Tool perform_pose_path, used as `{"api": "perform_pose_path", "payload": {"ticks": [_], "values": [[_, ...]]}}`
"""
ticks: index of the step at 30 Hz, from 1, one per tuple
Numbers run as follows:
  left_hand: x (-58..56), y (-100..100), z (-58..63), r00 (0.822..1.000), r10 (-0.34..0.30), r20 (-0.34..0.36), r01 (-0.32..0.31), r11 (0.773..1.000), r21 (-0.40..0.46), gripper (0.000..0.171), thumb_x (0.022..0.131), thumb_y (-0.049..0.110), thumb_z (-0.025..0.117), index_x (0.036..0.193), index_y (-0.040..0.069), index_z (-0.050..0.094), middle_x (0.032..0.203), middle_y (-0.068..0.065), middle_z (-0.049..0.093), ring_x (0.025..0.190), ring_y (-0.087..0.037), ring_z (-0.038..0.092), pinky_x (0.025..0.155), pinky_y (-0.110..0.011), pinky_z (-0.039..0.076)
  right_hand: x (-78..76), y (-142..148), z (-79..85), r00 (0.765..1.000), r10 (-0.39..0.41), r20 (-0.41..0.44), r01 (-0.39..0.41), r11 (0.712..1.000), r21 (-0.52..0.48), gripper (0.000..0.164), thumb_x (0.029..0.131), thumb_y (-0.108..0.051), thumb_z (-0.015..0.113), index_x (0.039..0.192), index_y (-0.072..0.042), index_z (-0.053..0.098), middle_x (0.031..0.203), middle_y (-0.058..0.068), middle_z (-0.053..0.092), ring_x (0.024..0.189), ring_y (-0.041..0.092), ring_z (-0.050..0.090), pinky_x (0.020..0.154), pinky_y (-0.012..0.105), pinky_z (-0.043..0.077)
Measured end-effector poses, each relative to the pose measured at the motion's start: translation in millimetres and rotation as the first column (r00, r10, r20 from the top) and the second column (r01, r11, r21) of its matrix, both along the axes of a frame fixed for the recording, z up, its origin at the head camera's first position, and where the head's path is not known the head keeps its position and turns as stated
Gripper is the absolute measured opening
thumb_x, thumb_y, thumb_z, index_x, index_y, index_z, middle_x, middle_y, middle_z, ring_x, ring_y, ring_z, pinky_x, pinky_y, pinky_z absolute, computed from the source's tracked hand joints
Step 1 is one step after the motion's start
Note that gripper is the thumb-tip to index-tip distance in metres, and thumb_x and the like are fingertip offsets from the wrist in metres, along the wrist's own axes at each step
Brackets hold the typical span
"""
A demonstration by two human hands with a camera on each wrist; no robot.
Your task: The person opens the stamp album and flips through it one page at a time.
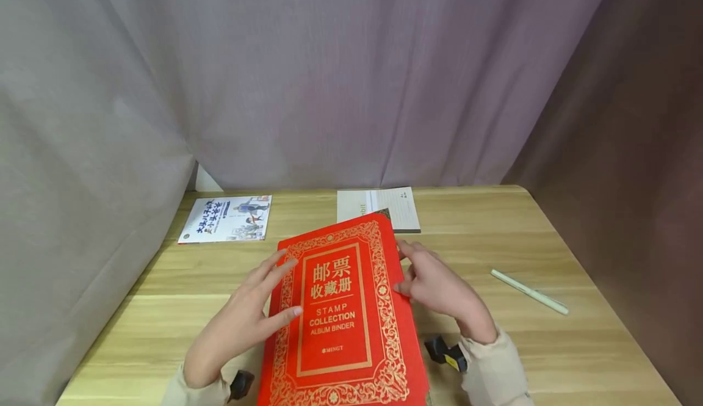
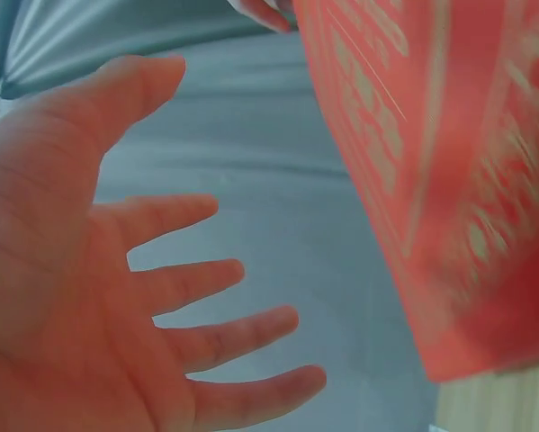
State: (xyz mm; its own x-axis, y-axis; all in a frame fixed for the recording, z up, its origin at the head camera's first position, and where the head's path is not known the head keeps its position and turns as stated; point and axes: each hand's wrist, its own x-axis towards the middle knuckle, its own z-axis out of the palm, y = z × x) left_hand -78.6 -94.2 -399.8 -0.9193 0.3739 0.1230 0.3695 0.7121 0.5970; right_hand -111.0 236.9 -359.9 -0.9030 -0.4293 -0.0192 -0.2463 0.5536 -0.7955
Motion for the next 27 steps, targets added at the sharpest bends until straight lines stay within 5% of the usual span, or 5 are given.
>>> {"api": "perform_pose_path", "payload": {"ticks": [15, 27], "values": [[34.1, 17.3, 40.7, 0.968, -0.229, -0.105, 0.228, 0.973, -0.018, 0.078, 0.088, 0.05, 0.074, 0.156, 0.029, 0.041, 0.165, 0.009, 0.022, 0.142, -0.02, 0.036, 0.102, -0.051, 0.048, 12.2, -18.6, 18.7, 1.0, -0.012, -0.019, 0.007, 0.979, -0.205, 0.06, 0.09, 0.009, 0.065, 0.145, 0.007, 0.043, 0.145, 0.024, 0.044, 0.082, 0.021, 0.065, 0.068, 0.033, 0.058], [58.4, 21.8, 58.9, 0.892, -0.366, -0.265, 0.364, 0.93, -0.059, 0.077, 0.089, 0.055, 0.072, 0.155, 0.029, 0.041, 0.164, 0.004, 0.026, 0.144, -0.018, 0.031, 0.102, -0.043, 0.049, 27.5, -39.4, 39.5, 0.997, 0.022, -0.067, -0.043, 0.948, -0.314, 0.056, 0.092, 0.004, 0.067, 0.144, 0.002, 0.047, 0.143, 0.02, 0.049, 0.099, 0.021, 0.065, 0.077, 0.03, 0.057]]}}
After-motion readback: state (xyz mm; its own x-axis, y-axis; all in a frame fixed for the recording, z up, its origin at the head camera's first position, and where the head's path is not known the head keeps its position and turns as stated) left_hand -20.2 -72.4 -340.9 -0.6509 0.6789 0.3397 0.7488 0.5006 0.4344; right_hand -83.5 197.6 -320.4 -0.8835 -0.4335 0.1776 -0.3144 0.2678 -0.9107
